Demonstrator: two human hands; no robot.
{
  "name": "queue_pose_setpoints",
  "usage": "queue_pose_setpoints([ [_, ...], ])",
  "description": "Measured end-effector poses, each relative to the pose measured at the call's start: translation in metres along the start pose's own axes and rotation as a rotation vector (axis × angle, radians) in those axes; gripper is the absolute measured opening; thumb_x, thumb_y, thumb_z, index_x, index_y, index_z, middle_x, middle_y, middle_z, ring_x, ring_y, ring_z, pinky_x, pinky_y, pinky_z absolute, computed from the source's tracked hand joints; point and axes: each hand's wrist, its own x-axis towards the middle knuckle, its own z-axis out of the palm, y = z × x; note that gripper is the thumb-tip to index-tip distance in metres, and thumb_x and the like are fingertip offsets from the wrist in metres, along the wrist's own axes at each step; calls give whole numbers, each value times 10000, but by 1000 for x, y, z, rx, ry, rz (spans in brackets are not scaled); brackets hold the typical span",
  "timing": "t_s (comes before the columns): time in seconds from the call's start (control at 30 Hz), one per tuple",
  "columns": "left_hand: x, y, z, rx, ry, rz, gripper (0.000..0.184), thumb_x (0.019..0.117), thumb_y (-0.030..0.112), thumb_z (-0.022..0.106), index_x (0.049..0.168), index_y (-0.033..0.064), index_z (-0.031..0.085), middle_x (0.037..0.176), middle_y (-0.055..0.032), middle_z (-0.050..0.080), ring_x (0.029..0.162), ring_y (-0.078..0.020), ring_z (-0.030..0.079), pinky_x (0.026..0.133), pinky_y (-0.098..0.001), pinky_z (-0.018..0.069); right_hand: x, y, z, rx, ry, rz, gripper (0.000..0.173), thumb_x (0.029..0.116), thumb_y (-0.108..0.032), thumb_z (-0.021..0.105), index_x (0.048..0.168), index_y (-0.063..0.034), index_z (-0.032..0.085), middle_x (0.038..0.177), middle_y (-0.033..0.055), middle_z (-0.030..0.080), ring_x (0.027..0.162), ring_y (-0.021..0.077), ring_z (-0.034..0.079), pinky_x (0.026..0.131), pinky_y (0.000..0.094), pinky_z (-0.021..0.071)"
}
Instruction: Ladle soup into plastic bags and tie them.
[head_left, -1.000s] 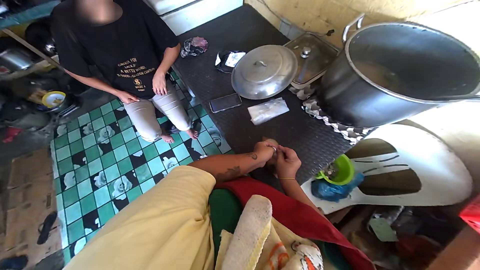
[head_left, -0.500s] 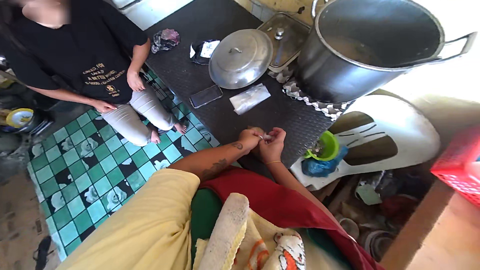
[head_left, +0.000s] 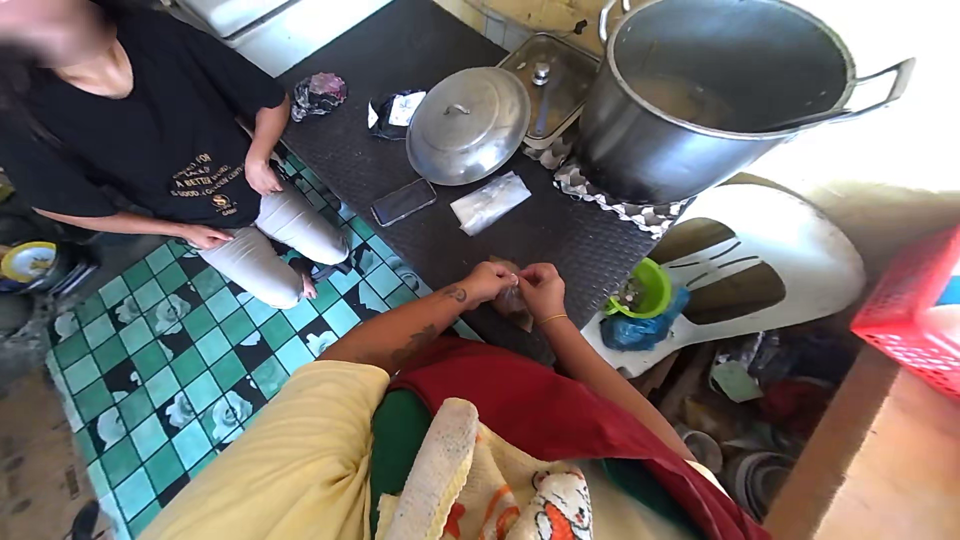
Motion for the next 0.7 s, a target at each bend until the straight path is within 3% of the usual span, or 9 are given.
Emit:
queue_pose_setpoints([
  [0.13,3,-10,4,-54,75,62,278,1064,229,570,1106,-18,691,1007,-163,668,828,-203,593,757,-386,497,-5,-2,-6,-44,-124,-38,243,887,-74,751,1082,68,720,1338,283,575,1272,385,553,1069,506,469],
  [0.27,0,-1,5,-137,87,-21,239,1030,189,625,1099,-25,706,966,-125,706,808,-154,632,766,-334,528,-3,5,-6,-42,-73,-46,178,926,-87,751,1041,49,747,1285,287,605,1257,422,543,1096,532,430],
  [0.37,1,8,7,-257,177,-105,178,967,115,703,1059,-38,703,874,-91,703,713,-110,632,709,-277,543,-3,6,-2,-42,-11,-72,161,931,-85,740,1018,50,751,1263,293,607,1234,437,545,1086,540,432],
  [0.43,5,3,8,-320,236,-116,215,911,52,750,1096,-38,687,905,-112,709,715,-127,653,717,-287,565,-5,7,0,-36,17,-101,170,938,-102,739,1014,49,750,1257,296,602,1218,438,548,1072,544,439],
  [0.5,6,-4,9,-335,243,-68,375,880,0,763,1225,-23,618,1018,-178,674,785,-196,661,754,-341,574,-6,8,1,-33,19,-131,171,950,-104,726,1013,54,749,1265,293,600,1224,439,542,1079,547,429],
  [0.53,7,-5,9,-309,241,-30,373,886,3,762,1228,-25,616,1039,-186,668,823,-211,666,782,-360,579,-6,8,1,-34,21,-147,167,956,-100,718,1011,55,748,1265,292,600,1228,437,539,1082,548,425],
  [0.63,10,-14,9,-29,210,139,157,946,17,654,1079,-33,721,1085,-184,711,1021,-266,677,945,-455,532,-4,7,2,-52,36,-191,155,958,-96,710,1003,47,746,1271,296,581,1244,431,525,1089,544,423],
  [0.7,8,-21,7,141,161,281,169,989,10,595,1076,-48,728,1147,-213,698,1134,-319,651,1034,-486,490,-3,7,4,-52,75,-229,134,942,-89,720,976,38,752,1257,299,572,1231,426,524,1077,538,429],
])
